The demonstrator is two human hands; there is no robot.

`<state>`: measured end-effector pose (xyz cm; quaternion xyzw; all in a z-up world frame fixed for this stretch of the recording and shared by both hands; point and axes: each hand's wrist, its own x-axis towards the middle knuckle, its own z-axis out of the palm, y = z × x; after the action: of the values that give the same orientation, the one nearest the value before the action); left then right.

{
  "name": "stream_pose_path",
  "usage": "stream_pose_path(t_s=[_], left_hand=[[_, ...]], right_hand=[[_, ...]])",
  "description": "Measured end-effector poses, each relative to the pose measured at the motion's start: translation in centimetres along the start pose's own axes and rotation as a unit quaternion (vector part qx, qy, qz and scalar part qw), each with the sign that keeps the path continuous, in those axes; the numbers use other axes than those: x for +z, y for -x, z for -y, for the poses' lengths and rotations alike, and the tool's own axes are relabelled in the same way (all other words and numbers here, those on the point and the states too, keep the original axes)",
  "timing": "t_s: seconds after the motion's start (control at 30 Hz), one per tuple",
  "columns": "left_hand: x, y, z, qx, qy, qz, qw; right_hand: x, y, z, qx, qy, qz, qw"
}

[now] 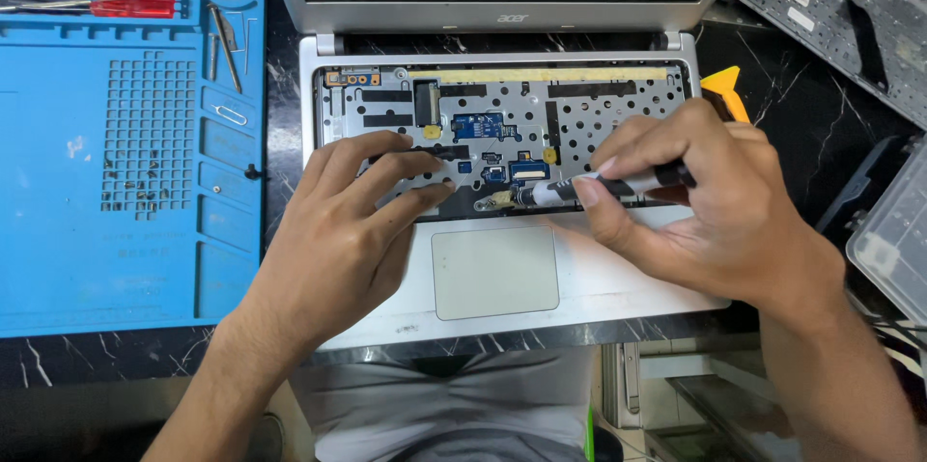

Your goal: The person applies a substance from a tube onto the internal metal frame of a disassembled laptop. They then use a yellow plastic pry tool to work along the edges of the laptop's screen and body.

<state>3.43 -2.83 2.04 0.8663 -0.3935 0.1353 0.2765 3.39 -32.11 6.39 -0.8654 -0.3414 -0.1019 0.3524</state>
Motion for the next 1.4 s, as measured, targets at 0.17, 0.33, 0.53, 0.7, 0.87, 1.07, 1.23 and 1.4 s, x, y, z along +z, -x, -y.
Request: stream_pose_path(t_s=[0.17,0.33,0.53,0.7,0.87,1.07,1.23,1.4], left_hand=[[0.1,0.4,0.3,0.01,-0.002,0.006,1.0],[0.1,0.7,0.5,0.012,0.001,0.009,1.0],[0.4,0.8,0.6,0.034,-0.016,0.003,0.999],[0.8,0.7,0.8,0.069,-0.046,0.033,0.996],[0.9,0.8,0.9,0.062,-0.028,0.023,0.997],[0.9,0.9,1.0,0.058,-0.026,0.032,0.997],[0.9,0.9,1.0,0.062,-0.029,0.031,0.997],[0.8,0.8,1.0,0.061,-0.023,0.036,0.997]], right_hand=[[-0.9,-2.0,0.7,-0.03,0.077,0.049,0.995],[-0.9,-3.0,1.4,-0.048,0.107,0.06,0.991],[-1.0,-3.1,1.9,-0.084,0.13,0.065,0.986],[-1.2,-3.0,1.9,-0.061,0.097,0.053,0.992],[-0.5,-3.1,2.1,-0.064,0.095,0.053,0.992],[-0.5,-3.1,1.8,-0.056,0.101,0.058,0.992],[-0.7,-3.7,1.7,-0.072,0.132,0.059,0.987],[-0.9,-5.2,3.9,-0.133,0.2,0.092,0.966]])
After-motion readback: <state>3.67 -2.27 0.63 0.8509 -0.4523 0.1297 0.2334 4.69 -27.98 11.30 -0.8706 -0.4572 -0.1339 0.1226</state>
